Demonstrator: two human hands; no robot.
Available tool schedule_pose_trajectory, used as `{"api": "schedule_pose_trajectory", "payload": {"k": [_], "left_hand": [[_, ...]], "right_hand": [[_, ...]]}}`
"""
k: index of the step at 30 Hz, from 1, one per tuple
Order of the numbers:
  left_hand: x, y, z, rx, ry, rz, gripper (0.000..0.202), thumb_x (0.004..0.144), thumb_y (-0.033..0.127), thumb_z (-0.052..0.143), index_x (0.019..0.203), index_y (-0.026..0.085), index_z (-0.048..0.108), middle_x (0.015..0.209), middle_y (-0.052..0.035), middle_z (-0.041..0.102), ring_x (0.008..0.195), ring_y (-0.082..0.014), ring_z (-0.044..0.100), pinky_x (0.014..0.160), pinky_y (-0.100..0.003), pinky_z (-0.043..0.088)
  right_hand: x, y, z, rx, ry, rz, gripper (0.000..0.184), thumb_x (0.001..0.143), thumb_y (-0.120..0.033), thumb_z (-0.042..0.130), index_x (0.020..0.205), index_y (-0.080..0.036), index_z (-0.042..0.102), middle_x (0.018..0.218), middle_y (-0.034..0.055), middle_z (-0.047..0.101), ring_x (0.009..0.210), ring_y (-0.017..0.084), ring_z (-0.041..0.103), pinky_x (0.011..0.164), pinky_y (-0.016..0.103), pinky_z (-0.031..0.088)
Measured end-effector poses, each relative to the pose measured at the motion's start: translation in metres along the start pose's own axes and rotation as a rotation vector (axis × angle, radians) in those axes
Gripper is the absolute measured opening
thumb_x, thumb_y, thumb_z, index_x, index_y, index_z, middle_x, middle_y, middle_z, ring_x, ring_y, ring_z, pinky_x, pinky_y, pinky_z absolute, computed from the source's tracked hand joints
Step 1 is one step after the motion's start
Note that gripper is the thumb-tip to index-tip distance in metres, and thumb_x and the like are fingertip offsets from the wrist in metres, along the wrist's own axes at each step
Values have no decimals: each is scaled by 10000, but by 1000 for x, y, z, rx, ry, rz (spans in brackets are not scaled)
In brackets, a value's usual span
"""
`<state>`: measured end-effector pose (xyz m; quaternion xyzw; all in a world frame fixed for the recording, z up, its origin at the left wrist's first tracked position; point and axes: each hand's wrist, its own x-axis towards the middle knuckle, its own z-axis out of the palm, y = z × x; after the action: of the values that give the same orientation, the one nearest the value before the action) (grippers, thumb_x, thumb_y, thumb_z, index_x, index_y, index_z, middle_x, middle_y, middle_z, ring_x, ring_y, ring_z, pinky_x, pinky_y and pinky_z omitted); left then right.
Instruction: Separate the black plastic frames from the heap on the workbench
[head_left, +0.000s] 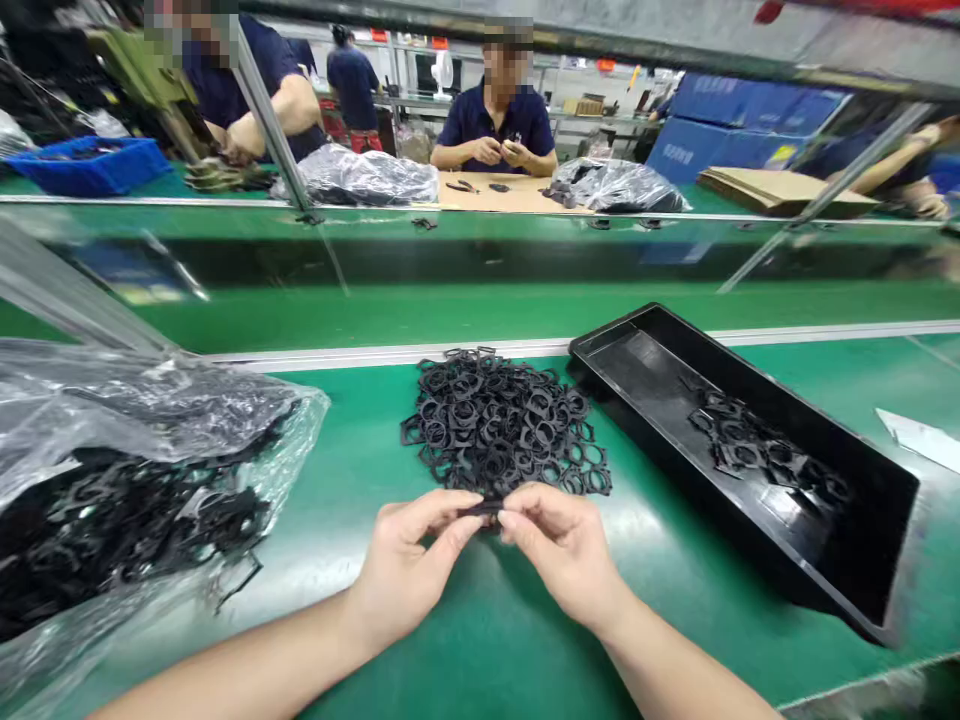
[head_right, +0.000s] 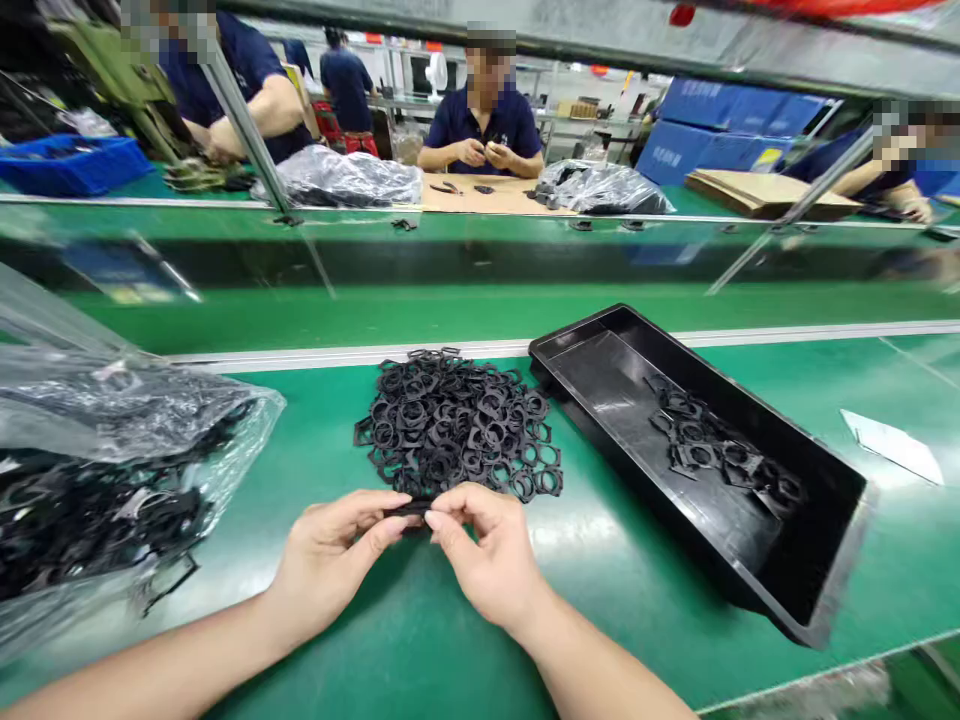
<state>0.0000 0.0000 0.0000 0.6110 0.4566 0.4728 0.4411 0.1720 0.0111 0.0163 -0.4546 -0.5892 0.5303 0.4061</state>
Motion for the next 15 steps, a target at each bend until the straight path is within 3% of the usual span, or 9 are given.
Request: {"api": "schedule_pose_trajectory", "payload": {"k": [4, 9, 11, 15], "left_hand": [[10, 5, -7, 95, -113, 17, 177, 799, 146, 617, 953, 208, 675, 887, -16, 715, 725, -126, 672, 668, -197, 552], [11, 5, -12, 255, -234, 209, 334, 827, 128, 563, 1148, 205, 614, 927, -57, 718, 791, -161, 670, 723, -254, 541], [11, 5, -11, 206, -191, 152, 266, 829, 136, 561, 1066, 203, 661, 887, -52, 722, 753, -155, 669, 696, -242, 537], [10, 9, -8, -119, -27, -123, 168, 800, 177, 616, 954, 197, 678, 807, -14, 719, 681, -121, 659, 636, -184, 535]], "right_hand": [[3, 2, -5, -127, -21, -70, 173, 822, -241, 562, 673, -154, 577, 597, 8, 542, 554, 120, 484, 533, 240, 389], [0, 0, -2, -310, -48, -336, 100, 827, -126, 532, 781, -159, 615, 706, 34, 590, 649, 139, 541, 621, 264, 433], [-1, 0, 0, -286, 6, -363, 93, 828, -113, 539, 825, -164, 616, 733, 36, 600, 667, 138, 558, 633, 262, 450], [-2, 2, 4, -263, 91, -355, 69, 808, -128, 592, 858, -172, 609, 774, 37, 598, 684, 140, 566, 630, 264, 470]]}}
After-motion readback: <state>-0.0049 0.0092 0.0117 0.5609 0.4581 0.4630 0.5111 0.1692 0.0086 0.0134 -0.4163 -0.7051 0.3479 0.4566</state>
